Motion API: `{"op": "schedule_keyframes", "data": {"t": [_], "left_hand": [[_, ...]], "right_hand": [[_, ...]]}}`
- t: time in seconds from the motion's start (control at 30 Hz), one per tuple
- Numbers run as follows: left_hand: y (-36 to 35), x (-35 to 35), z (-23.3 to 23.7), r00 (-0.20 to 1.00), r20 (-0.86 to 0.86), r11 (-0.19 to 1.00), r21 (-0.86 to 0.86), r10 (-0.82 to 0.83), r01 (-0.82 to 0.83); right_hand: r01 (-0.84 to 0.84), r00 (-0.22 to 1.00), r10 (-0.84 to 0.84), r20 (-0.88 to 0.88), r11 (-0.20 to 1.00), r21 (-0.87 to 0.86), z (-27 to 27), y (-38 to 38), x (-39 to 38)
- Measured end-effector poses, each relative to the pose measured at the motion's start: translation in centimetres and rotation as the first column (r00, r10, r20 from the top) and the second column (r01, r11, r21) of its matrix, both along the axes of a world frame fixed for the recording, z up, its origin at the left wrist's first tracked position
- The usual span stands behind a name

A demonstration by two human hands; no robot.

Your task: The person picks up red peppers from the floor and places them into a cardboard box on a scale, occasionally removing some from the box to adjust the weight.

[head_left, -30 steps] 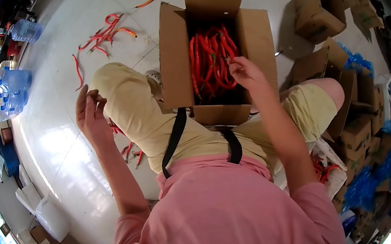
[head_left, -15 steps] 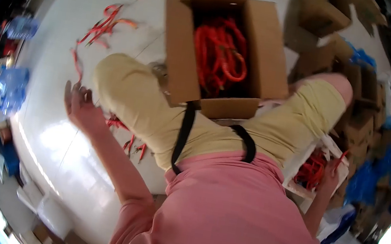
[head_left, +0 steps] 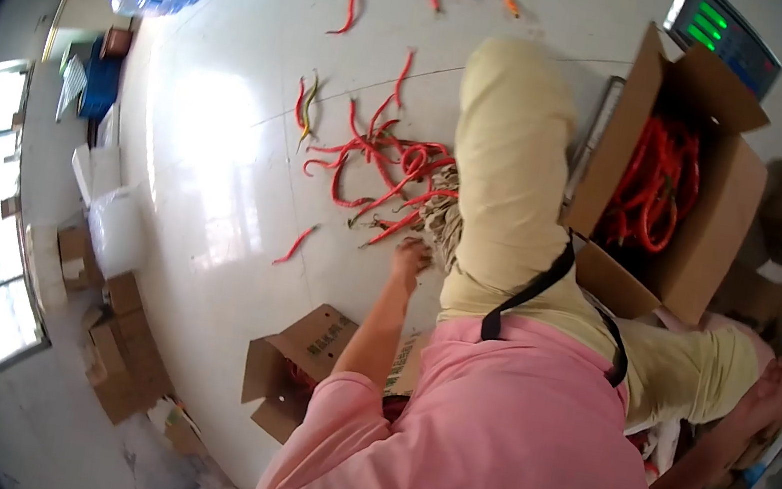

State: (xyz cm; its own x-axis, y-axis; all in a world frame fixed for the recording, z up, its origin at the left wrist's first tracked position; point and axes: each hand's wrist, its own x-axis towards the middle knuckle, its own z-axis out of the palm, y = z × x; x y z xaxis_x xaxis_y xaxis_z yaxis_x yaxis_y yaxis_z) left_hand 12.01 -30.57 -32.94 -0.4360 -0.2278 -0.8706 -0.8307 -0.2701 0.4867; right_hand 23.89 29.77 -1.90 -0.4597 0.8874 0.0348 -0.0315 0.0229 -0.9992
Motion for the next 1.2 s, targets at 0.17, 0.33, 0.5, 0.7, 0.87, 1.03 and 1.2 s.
{"op": "schedule_keyframes", "data": {"t": [0.17,0.33,0.5,0.7,0.87,1.03,1.2], "left_hand": [[1.5,6.7,-1.6,0.978,0.208,0.999,0.043,-0.027,0.019],[0.6,4.1,-1.6,0.989,0.099,0.993,-0.005,0.114,-0.114],[-2.3,1.6,-4.5,0.986,0.049,0.982,-0.111,0.157,-0.151],[-5.4,-4.5,-6.8,0.974,-0.088,0.956,-0.193,0.209,-0.222],[-8.7,-11.6,-10.5,0.961,-0.239,0.948,-0.245,0.142,-0.201],[-11.5,-16.9,-13.7,0.994,-0.111,0.898,-0.436,0.006,-0.054],[-11.4,-18.7,-15.8,0.997,0.081,0.808,-0.586,-0.005,0.052]], "right_hand": [[-0.207,0.977,0.212,0.013,0.965,-0.163,-1.3,-0.4,-6.8],[-0.24,0.966,0.251,0.057,0.959,-0.151,-1.1,-2.3,-10.7],[-0.285,0.944,0.302,0.13,0.949,-0.136,-0.8,-2.8,-11.4],[-0.321,0.927,0.33,0.18,0.944,-0.079,0.1,-2.9,-12.1],[-0.37,0.889,0.353,0.291,0.929,0.003,1.3,-4.4,-13.6],[-0.398,0.779,0.22,0.587,0.897,0.193,2.2,-6.6,-14.9],[-0.372,0.788,0.292,0.542,0.927,0.042,1.9,-5.8,-14.4]]}}
